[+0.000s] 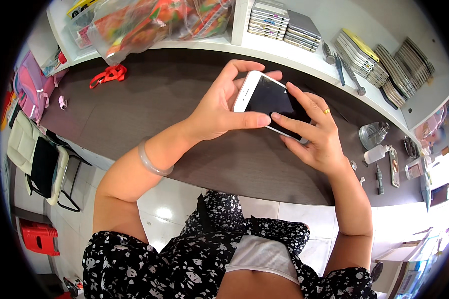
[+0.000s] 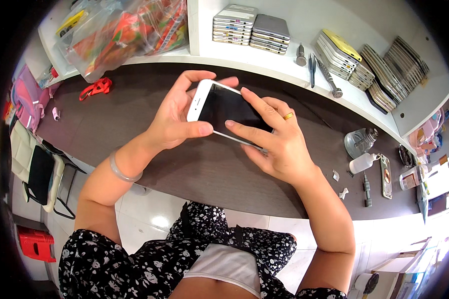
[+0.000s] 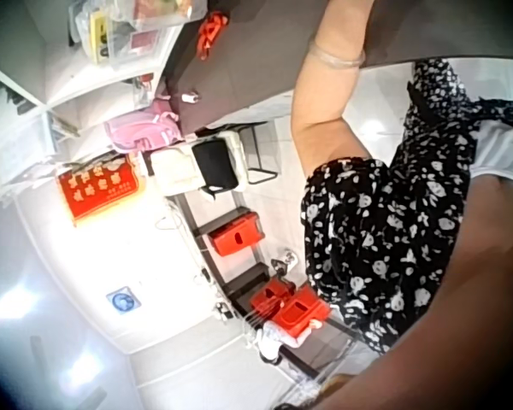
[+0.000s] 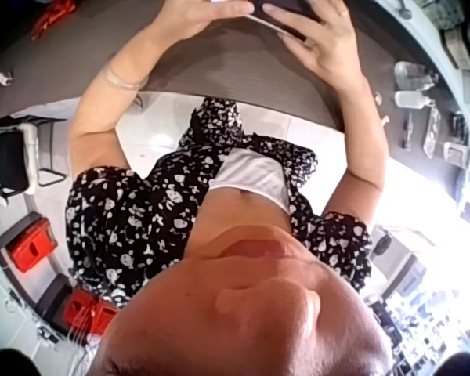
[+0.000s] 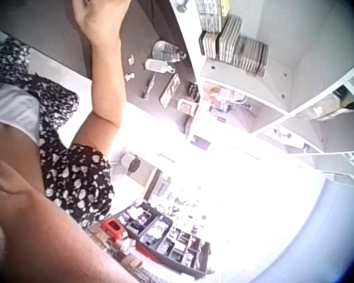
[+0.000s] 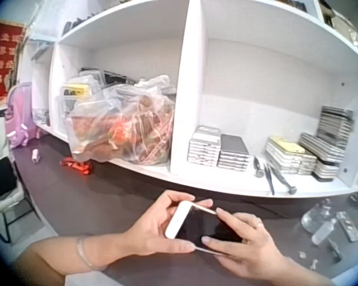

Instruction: The person disassembles a black smartphone, removing the screen assembly to expose the internal components. They then pick up a white smartphone and repeatedly press the screen and buttons, appearing to test its functionality.

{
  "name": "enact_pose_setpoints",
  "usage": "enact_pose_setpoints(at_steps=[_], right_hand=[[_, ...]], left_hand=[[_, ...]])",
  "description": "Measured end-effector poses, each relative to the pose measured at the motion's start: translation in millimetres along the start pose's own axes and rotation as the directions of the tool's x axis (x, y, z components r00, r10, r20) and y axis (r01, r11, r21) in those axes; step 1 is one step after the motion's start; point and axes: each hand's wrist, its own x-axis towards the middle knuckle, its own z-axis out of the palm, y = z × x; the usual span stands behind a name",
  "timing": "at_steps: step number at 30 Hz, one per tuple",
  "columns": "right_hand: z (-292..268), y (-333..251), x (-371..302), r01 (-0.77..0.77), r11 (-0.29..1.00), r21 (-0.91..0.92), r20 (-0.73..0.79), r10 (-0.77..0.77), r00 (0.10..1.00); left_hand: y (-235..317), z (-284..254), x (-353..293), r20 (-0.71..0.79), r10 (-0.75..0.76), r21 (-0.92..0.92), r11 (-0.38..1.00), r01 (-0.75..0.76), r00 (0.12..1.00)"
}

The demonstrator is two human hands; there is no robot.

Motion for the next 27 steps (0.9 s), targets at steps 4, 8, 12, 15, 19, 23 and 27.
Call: enact_pose_setpoints(at_steps=[4, 8, 12, 15, 19, 23, 27], right_hand=[[9.1, -1.9, -3.6, 0.103, 0.971, -0.215, 0.002, -0.105, 0.994], [12.1, -3.2, -3.5, 0.115, 0.971, -0.211, -0.023, -0.122, 0.992], [6.3, -2.5, 0.9, 0.015, 0.997, 0.070, -0.112, -0.007, 0.994], [4.4, 5.3, -3.0, -0.349, 0.870, 0.349, -0.149, 0.420, 0.895], [0.2, 5.2, -5.2, -0.477, 0.785, 0.396, 0.014, 0.514, 0.858], [-1.3, 2.7, -6.5, -0.437, 0.815, 0.380, -0.044, 0.487, 0.872], [0.6, 3.5, -7.2, -0.473, 0.765, 0.438, -0.005, 0.528, 0.849]], left_hand=[[-6.4, 3.7, -2.6, -0.137, -0.199, 0.050, 0.977, 0.207, 0.970], [-17.4, -2.3, -4.4, -0.221, -0.172, 0.071, 0.979, 0.192, 0.960], [-16.2, -0.2, -6.0, -0.225, -0.118, 0.127, 0.981, 0.149, 0.967], [-7.5, 6.8, -5.4, -0.211, -0.105, 0.212, 0.966, 0.150, 0.972], [-8.2, 8.4, -7.1, -0.198, -0.067, 0.236, 0.965, 0.114, 0.978], [-5.9, 10.5, -6.9, -0.183, -0.084, 0.209, 0.970, 0.123, 0.979], [-8.7, 6.5, -6.9, -0.201, -0.128, 0.185, 0.969, 0.166, 0.971]])
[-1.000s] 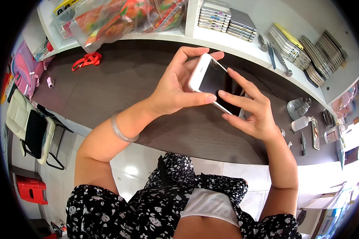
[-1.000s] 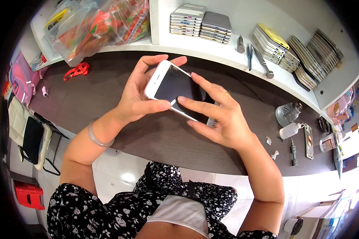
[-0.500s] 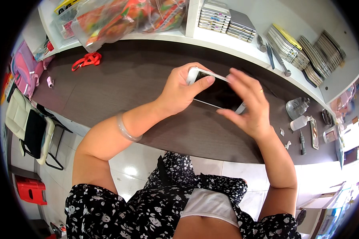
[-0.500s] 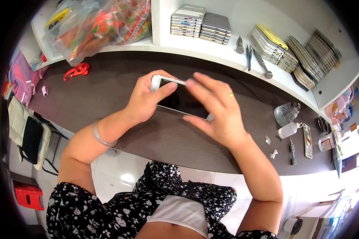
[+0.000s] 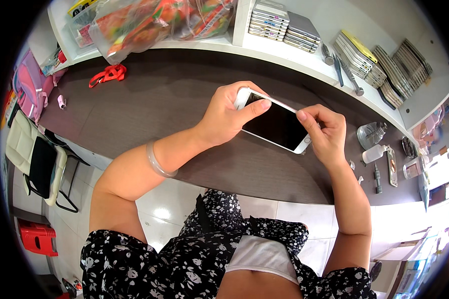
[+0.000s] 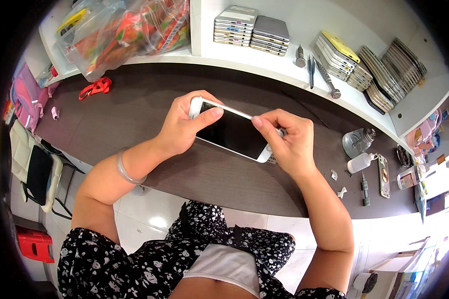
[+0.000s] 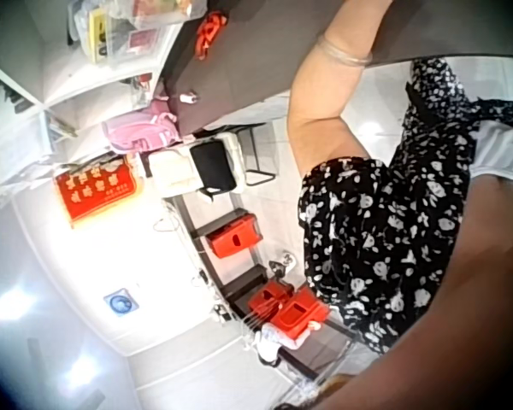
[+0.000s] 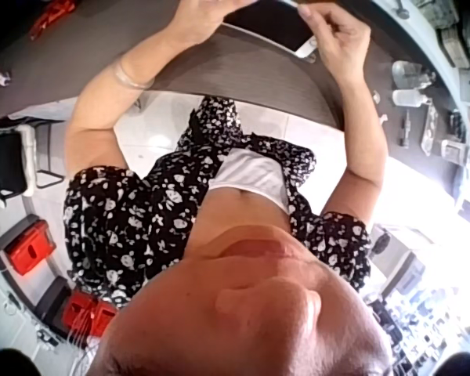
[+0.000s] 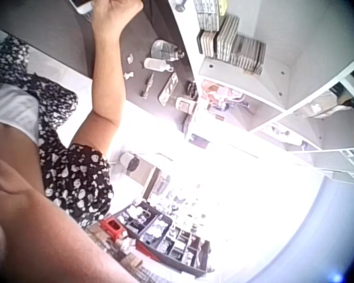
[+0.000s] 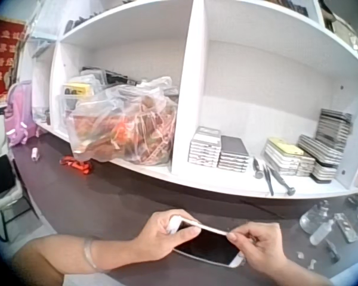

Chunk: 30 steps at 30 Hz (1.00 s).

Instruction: The person disassembles a black smartphone, removing the screen assembly to expose the internal components. They then pick up a white smartphone and repeatedly press the screen and buttons, appearing to test its functionality.

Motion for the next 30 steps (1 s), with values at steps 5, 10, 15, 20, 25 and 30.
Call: enact_pose_setpoints(at_steps=[5, 10, 15, 20, 25, 30], right_hand=[[3.8, 16.4, 5.8, -0.050, 0.963, 0.265, -0.056, 0.067, 0.996], [-4.7, 17.4, 9.1, -0.097, 0.956, 0.277, -0.007, 0.103, 0.995], [-4.3, 13.6, 6.9, -0.042, 0.983, 0.181, -0.052, 0.052, 0.997], [-3.1, 29.3, 12.1, -0.187, 0.882, 0.432, -0.155, 0.277, 0.948], [-4.8, 28.0, 17.0, -0.166, 0.836, 0.523, -0.038, 0.218, 0.975], [3.0, -2.9, 9.2, -0.206, 0.940, 0.273, 0.091, 0.188, 0.978]], left_hand=[[-13.3, -3.5, 5.6, -0.092, -0.084, -0.282, 0.958, 0.055, 0.992], [-6.8, -8.4, 7.5, -0.070, -0.057, -0.292, 0.956, 0.034, 0.996], [-5.5, -7.5, 6.4, -0.068, -0.073, -0.282, 0.958, 0.051, 0.995], [20.9, -2.5, 7.1, 0.168, -0.392, -0.070, 0.911, 0.407, 0.905], [12.5, -4.1, 6.4, 0.135, -0.329, -0.094, 0.935, 0.343, 0.935], [20.1, -4.6, 7.1, 0.069, -0.336, -0.128, 0.931, 0.342, 0.939]])
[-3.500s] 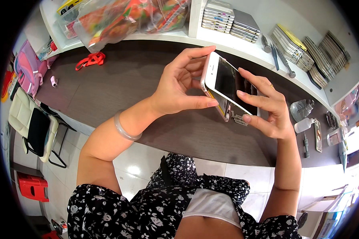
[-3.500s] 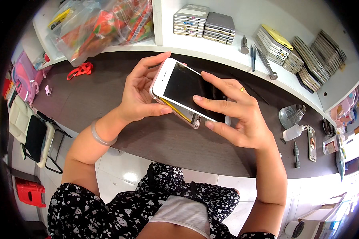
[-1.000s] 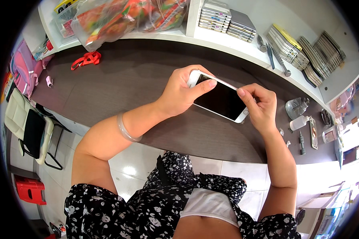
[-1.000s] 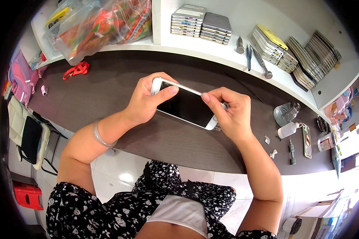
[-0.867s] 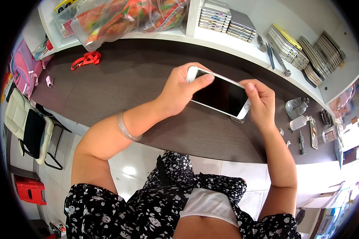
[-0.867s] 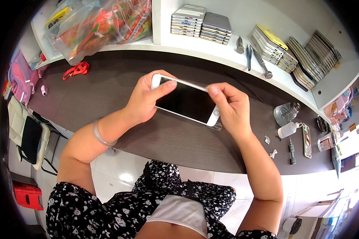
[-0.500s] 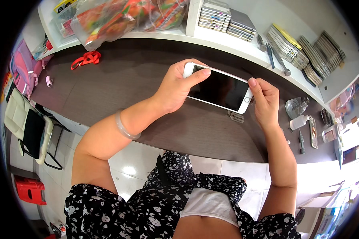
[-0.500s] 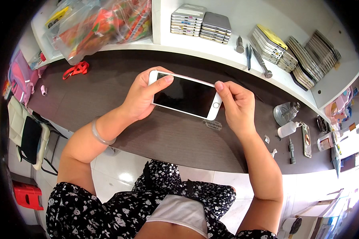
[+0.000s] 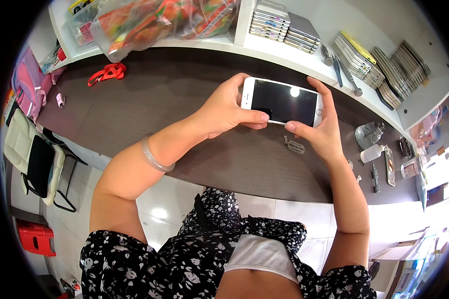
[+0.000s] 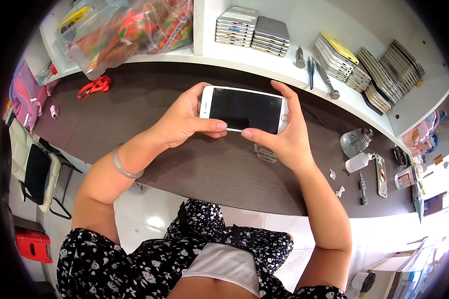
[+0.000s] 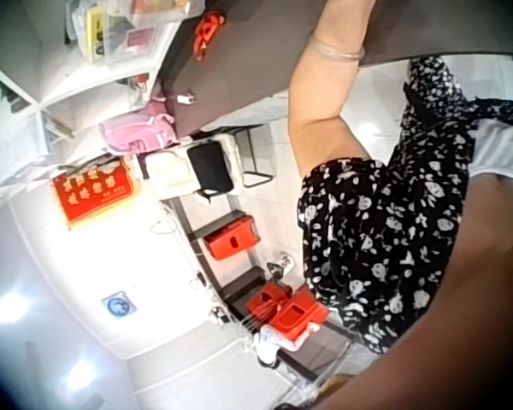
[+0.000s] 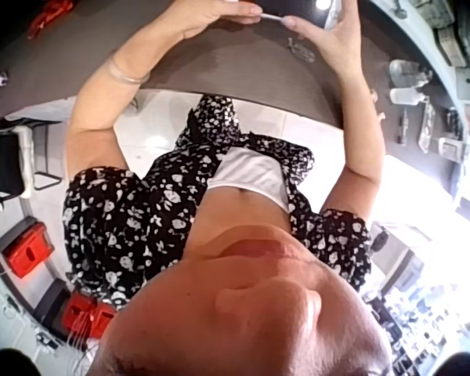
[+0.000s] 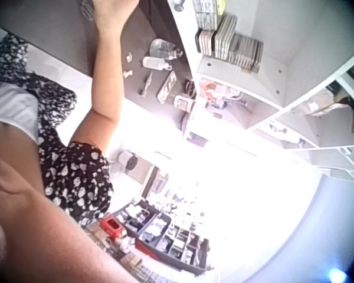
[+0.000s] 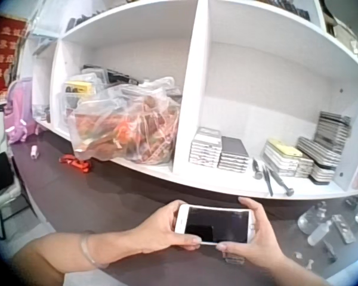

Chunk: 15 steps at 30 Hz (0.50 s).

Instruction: The person disassembles a black smartphone, removing the screen assembly to expose the internal components. They then pick up a white smartphone and repeatedly press the screen and buttons, appearing to test its functionality.

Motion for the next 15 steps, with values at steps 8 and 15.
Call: enact_pose_setpoints(at_steps=[8, 15], right_hand=[[9.1, -11.6, -5.9, -0.092, 0.996, 0.000, -0.006, 0.092, 0.996], [5.1, -7.3, -6.1, -0.094, 0.996, 0.012, 0.013, 0.094, 0.996]], left_hand=[[-14.6, -6.1, 4.9, 0.050, 0.066, 0.077, 0.995, -0.069, 0.997], [-11.5, -4.7, 2.3, 0.048, 0.035, 0.101, 0.994, -0.039, 0.998]])
